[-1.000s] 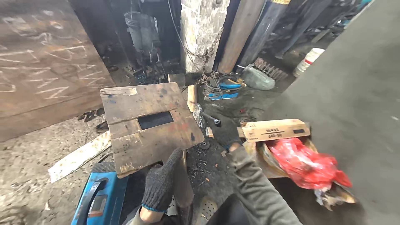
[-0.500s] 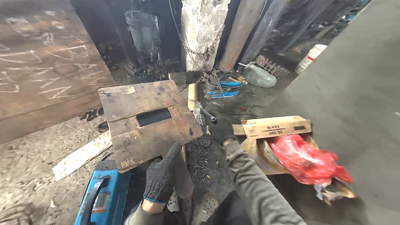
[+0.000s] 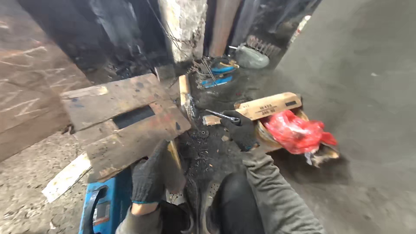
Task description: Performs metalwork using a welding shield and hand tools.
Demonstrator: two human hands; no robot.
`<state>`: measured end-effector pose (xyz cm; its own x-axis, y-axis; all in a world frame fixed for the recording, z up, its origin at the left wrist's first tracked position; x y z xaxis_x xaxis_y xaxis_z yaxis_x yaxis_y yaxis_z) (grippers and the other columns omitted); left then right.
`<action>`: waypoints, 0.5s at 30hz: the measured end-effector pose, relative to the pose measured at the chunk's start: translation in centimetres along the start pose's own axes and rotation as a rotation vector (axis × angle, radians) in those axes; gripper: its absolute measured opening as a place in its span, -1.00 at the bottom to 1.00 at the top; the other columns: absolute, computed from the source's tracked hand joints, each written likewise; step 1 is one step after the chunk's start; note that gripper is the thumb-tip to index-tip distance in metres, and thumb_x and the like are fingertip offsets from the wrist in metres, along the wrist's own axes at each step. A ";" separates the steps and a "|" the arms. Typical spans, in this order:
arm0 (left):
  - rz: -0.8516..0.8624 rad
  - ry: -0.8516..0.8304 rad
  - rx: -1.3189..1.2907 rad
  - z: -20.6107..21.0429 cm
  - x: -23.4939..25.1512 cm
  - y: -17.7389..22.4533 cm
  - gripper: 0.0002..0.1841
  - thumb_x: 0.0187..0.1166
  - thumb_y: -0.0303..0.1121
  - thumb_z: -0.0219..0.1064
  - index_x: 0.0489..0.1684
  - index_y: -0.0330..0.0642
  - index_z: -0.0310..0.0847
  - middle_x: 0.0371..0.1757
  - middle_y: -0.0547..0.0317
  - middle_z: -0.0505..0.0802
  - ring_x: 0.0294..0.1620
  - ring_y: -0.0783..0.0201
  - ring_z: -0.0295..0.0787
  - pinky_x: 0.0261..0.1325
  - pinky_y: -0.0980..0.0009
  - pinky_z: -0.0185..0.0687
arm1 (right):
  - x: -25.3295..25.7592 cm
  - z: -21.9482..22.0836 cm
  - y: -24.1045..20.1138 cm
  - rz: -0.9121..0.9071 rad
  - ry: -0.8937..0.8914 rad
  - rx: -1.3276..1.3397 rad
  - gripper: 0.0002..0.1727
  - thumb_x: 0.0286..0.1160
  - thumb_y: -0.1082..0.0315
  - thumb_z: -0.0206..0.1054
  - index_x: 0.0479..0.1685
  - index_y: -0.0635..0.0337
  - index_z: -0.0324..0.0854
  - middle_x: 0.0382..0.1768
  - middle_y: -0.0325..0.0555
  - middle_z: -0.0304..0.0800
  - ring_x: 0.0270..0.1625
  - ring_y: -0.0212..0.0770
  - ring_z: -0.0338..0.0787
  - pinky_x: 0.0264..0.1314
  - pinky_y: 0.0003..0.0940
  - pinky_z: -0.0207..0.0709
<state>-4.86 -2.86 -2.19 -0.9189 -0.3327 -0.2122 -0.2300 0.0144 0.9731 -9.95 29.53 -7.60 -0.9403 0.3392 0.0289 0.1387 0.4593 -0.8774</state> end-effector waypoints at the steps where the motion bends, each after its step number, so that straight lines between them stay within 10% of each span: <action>1: 0.019 -0.027 0.018 -0.1 -0.1 0.1 -0.69 0.59 -0.15 0.45 -0.11 -0.26 0.80 -0.31 0.08 0.89 -0.31 0.23 0.85 -0.23 0.22 0.85 | -2.0 -0.9 2.7 0.070 0.008 0.047 -0.54 0.50 0.03 0.51 0.40 -0.24 0.69 -0.21 -0.14 0.89 -0.53 -0.21 0.78 -0.54 -0.18 0.74; 8: 0.401 -0.141 0.173 -1.9 2.9 -3.0 -0.62 0.76 -0.12 0.22 0.04 -0.28 0.81 -0.13 0.11 0.91 -0.15 0.32 0.86 -0.07 0.30 0.82 | -18.8 2.0 26.0 0.580 -0.079 -0.102 -0.43 0.55 -0.09 0.38 0.40 0.07 0.66 0.03 0.04 0.86 -0.11 -0.07 0.89 0.05 0.00 0.81; 11: 0.387 -0.165 0.442 -2.1 2.6 -3.1 -0.60 0.78 -0.12 0.19 0.21 -0.30 0.72 0.01 0.08 0.86 -0.03 0.39 0.79 0.06 0.37 0.74 | -23.8 1.4 23.3 0.758 -0.259 -0.209 -0.54 0.74 0.22 0.21 0.53 0.19 0.60 0.33 0.18 0.78 0.37 0.12 0.77 0.52 0.09 0.52; 15: 0.395 -0.088 0.419 -2.7 4.2 -5.0 -0.63 0.81 -0.20 0.15 0.07 -0.38 0.71 -0.16 0.11 0.84 -0.22 0.37 0.77 -0.12 0.41 0.73 | -25.2 1.6 22.0 0.781 -0.685 -0.438 -0.44 0.86 0.08 -0.02 0.69 0.17 0.39 0.56 0.27 0.57 0.52 0.28 0.64 0.53 0.29 0.43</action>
<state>-6.68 -6.82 -7.71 -0.9799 -0.1464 0.1357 0.0452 0.4994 0.8652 16.32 29.72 -28.38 -0.5020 0.1998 -0.8415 0.7340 0.6131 -0.2922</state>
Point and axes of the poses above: each hand's wrist, its own x-axis towards the middle knuckle, its own z-axis out of the palm, y = z × x, the point moved 4 cm from there along x, towards the middle knuckle
